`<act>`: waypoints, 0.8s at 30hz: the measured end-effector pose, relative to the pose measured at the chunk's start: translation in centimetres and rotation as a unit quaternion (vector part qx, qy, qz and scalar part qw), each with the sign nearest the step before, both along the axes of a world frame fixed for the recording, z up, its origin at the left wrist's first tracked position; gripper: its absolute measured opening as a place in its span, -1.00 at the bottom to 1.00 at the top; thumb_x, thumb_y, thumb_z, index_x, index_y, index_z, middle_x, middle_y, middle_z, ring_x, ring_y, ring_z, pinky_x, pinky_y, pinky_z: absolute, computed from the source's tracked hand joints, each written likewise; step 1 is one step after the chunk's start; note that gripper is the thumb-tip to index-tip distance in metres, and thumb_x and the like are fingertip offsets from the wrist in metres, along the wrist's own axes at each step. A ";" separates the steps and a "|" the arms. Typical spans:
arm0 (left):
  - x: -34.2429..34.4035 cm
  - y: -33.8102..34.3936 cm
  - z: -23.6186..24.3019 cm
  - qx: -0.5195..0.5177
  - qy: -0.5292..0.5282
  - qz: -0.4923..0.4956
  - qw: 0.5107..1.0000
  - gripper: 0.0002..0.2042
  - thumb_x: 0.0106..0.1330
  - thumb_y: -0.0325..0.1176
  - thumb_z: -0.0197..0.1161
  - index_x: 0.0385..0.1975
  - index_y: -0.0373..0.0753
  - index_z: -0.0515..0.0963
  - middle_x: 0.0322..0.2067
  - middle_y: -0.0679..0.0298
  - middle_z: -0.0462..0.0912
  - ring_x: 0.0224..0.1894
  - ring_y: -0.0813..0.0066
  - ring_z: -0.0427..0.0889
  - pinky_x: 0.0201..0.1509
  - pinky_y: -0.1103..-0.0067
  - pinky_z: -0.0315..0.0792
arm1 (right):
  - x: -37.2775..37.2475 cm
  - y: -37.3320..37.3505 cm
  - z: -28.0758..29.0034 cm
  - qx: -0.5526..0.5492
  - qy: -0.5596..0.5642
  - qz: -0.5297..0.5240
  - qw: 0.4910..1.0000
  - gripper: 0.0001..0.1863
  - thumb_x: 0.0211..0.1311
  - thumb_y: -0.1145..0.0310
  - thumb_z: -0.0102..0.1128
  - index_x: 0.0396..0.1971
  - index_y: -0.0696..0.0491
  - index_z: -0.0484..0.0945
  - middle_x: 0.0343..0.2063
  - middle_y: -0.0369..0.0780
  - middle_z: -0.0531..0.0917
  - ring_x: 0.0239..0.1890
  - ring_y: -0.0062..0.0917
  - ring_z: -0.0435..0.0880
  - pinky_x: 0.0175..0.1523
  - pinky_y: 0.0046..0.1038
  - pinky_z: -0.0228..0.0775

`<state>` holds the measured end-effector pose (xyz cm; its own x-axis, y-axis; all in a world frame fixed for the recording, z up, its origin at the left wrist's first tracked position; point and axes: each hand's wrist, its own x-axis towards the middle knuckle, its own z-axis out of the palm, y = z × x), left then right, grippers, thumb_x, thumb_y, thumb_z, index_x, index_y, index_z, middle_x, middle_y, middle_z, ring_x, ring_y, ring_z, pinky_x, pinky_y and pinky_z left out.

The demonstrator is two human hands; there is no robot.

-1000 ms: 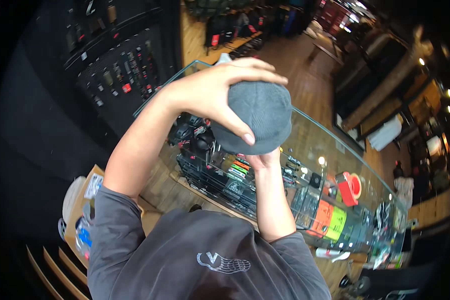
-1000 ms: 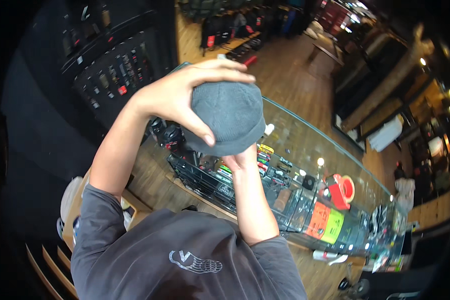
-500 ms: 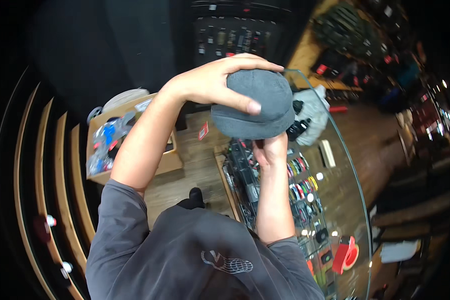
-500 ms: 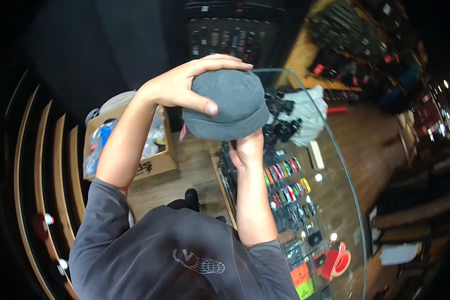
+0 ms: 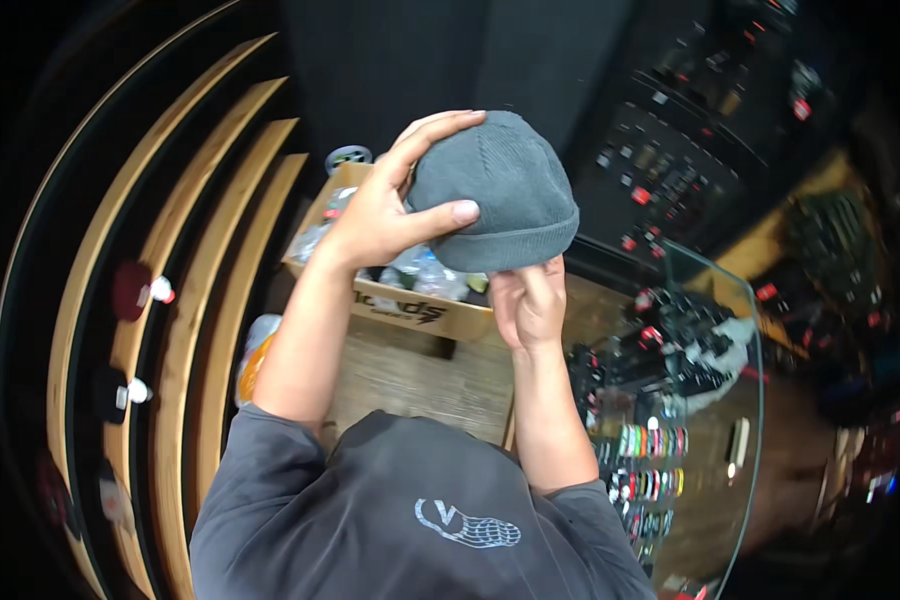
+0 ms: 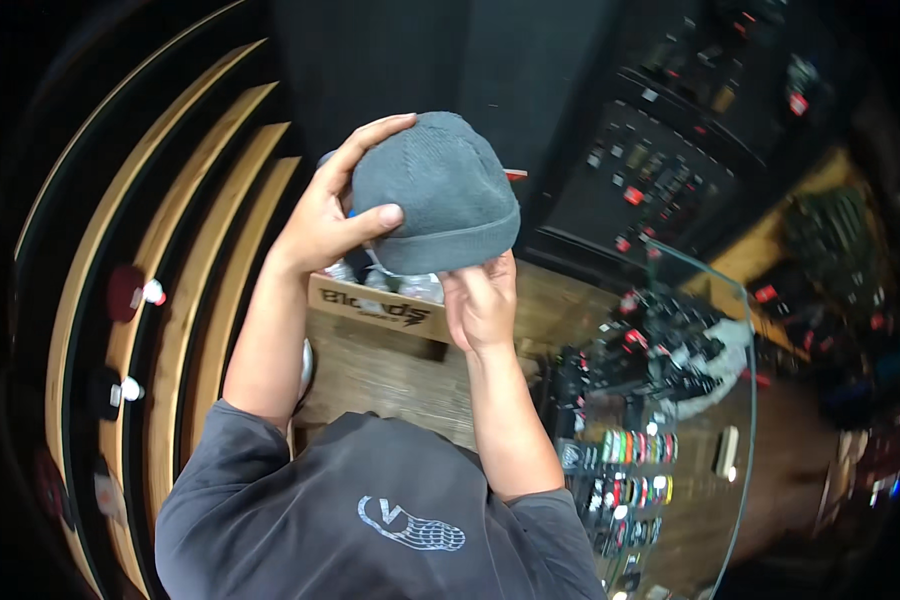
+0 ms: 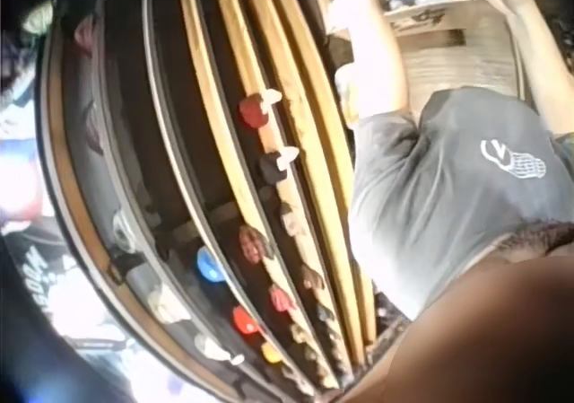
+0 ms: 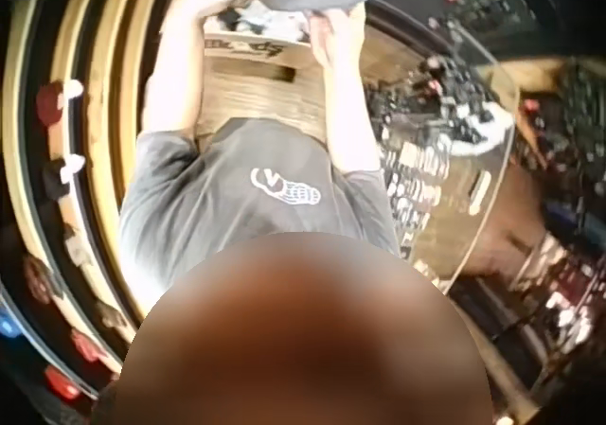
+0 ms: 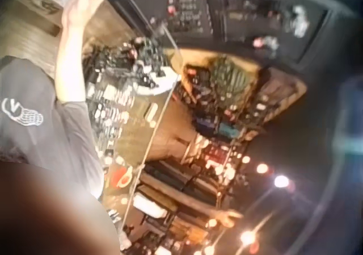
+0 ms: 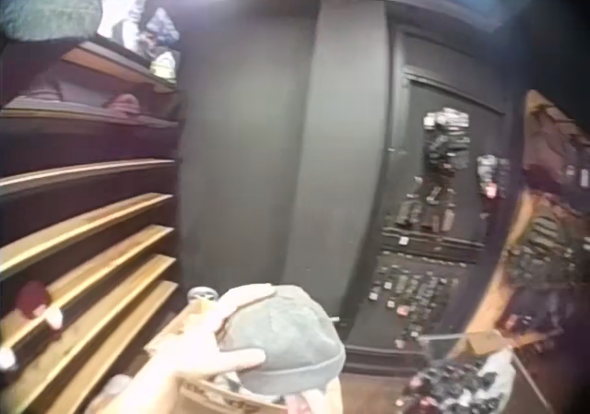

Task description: The recorder unpacks beanies from a storage box, cleans them with a lint roller, and arranges them on wooden shelves.

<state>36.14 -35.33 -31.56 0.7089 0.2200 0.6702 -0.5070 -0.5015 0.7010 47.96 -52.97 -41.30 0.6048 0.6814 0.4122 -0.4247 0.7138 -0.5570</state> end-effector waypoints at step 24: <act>-27.8 18.7 -9.1 -0.051 0.037 0.504 0.861 0.11 0.05 -0.19 0.79 0.65 -0.22 0.28 0.54 0.01 0.43 0.60 0.18 0.38 0.69 0.24 0.21 | -20.3 34.7 -6.0 -0.119 0.061 0.441 0.888 -0.27 0.69 -0.20 0.05 0.59 -0.03 0.31 0.53 -0.20 0.48 0.55 -0.31 0.46 0.64 -0.06 0.30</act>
